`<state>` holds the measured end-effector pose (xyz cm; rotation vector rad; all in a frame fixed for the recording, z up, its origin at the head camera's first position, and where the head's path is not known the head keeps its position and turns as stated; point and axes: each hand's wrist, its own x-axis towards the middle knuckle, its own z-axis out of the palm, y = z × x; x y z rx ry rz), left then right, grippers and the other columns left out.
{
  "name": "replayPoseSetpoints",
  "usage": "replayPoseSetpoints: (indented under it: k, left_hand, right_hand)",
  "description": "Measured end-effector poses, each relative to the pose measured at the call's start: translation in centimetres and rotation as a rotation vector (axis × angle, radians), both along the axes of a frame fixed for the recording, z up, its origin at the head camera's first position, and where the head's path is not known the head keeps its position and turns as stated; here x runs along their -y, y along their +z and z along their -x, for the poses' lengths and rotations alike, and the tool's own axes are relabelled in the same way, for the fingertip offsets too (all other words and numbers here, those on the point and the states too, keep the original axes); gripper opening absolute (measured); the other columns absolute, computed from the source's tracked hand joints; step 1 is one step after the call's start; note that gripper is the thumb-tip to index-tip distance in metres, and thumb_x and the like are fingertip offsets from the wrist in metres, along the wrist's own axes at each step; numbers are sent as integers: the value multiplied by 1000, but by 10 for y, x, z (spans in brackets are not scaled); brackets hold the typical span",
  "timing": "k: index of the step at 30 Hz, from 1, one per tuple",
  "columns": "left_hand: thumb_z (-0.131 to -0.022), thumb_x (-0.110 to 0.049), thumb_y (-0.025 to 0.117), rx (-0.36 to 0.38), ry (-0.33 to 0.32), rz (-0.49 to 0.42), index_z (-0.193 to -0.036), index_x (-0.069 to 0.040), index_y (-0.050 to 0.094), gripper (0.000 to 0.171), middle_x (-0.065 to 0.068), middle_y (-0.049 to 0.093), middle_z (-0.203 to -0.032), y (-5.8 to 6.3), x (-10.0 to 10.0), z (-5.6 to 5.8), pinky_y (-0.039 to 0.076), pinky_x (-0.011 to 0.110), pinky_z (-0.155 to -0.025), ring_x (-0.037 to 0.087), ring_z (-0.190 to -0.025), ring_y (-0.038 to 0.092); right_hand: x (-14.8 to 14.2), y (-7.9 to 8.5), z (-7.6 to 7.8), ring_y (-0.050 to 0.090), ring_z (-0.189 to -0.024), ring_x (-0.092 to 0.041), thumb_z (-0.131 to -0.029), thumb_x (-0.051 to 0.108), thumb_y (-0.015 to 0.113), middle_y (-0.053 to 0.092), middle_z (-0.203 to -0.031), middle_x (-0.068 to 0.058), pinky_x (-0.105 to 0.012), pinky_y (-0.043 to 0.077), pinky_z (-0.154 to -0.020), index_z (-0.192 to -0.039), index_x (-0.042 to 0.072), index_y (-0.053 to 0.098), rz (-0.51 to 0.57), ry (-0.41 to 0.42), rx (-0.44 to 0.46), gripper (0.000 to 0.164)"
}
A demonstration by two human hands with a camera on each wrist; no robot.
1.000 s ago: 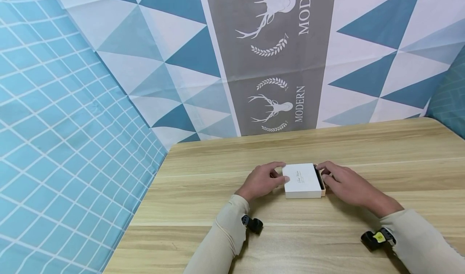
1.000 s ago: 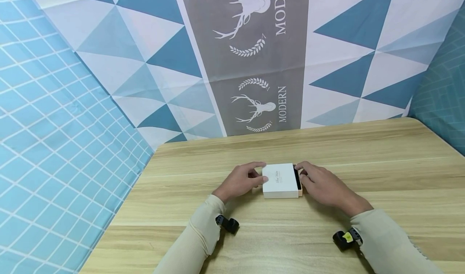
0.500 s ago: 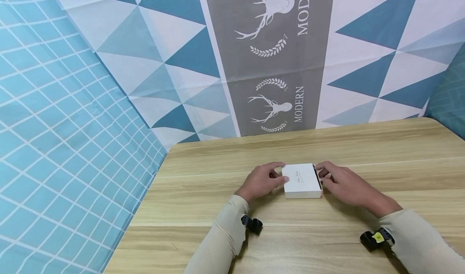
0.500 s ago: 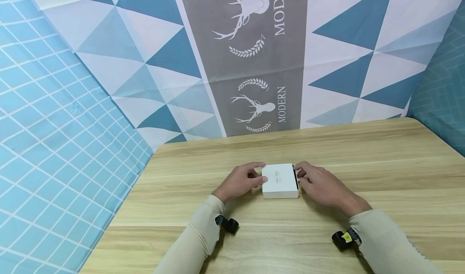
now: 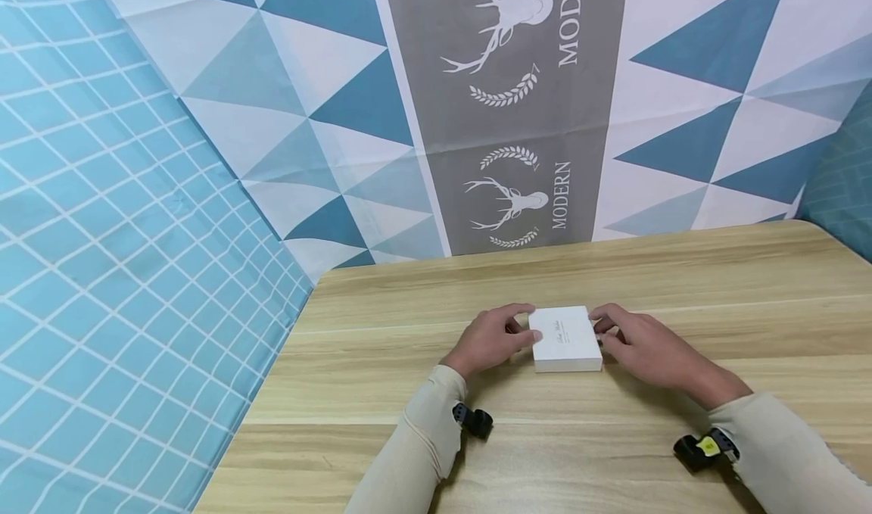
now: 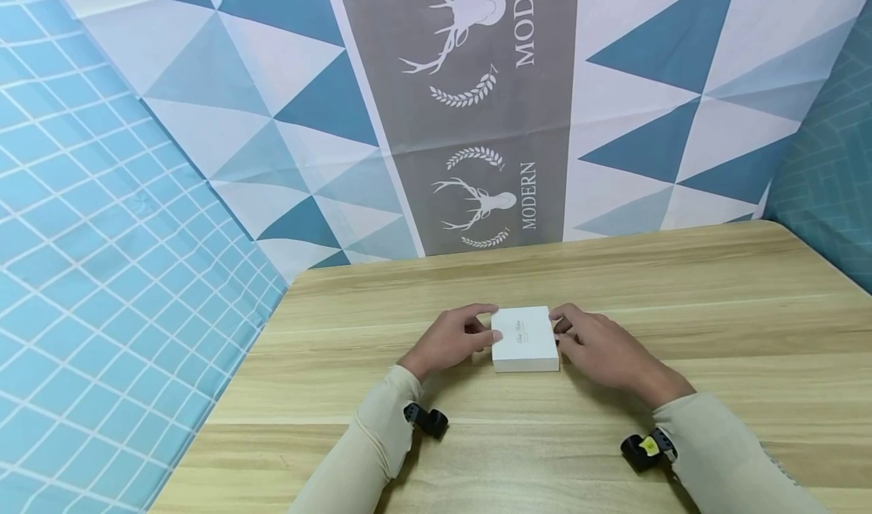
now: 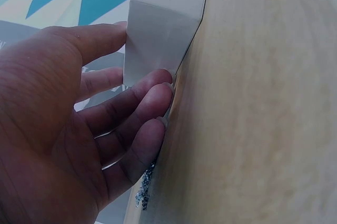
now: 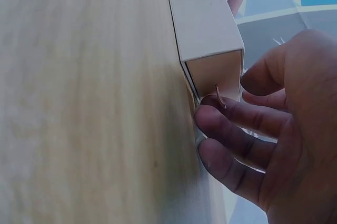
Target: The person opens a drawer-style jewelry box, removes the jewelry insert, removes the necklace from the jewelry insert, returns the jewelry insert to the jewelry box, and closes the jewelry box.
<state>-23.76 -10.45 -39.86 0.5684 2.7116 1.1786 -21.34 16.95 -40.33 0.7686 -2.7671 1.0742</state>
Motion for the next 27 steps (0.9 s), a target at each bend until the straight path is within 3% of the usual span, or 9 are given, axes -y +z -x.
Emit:
replayPoseSetpoints:
  k: [13, 21, 27]
  left_hand:
    - [-93, -40, 72, 15, -18, -16, -139, -26, 61, 49, -8, 67, -85, -2, -6, 5, 52, 29, -60, 11, -64, 64]
    - [-94, -38, 71, 7, -27, 20, -139, -24, 61, 48, -6, 68, -89, 4, -2, 9, 51, 28, -63, 9, -69, 63]
    - [-95, -40, 69, 10, -9, 52, -149, -17, 49, 63, -7, 67, -92, 5, 4, 8, 51, 29, -72, 6, -73, 64]
  right_hand:
    - [-7, 0, -2, 67, -101, -21, -99, 7, 58, 69, -111, -5, -42, 53, -82, -125, 2, 58, -8, -9, -4, 27]
    - [-2, 2, 3, 65, -104, -23, -101, 11, 57, 68, -113, -7, -45, 51, -85, -126, 3, 58, 26, -18, 47, 26]
    - [2, 0, 6, 63, -102, -22, -101, 12, 56, 67, -112, -6, -43, 50, -82, -125, 3, 59, 33, -32, 89, 26]
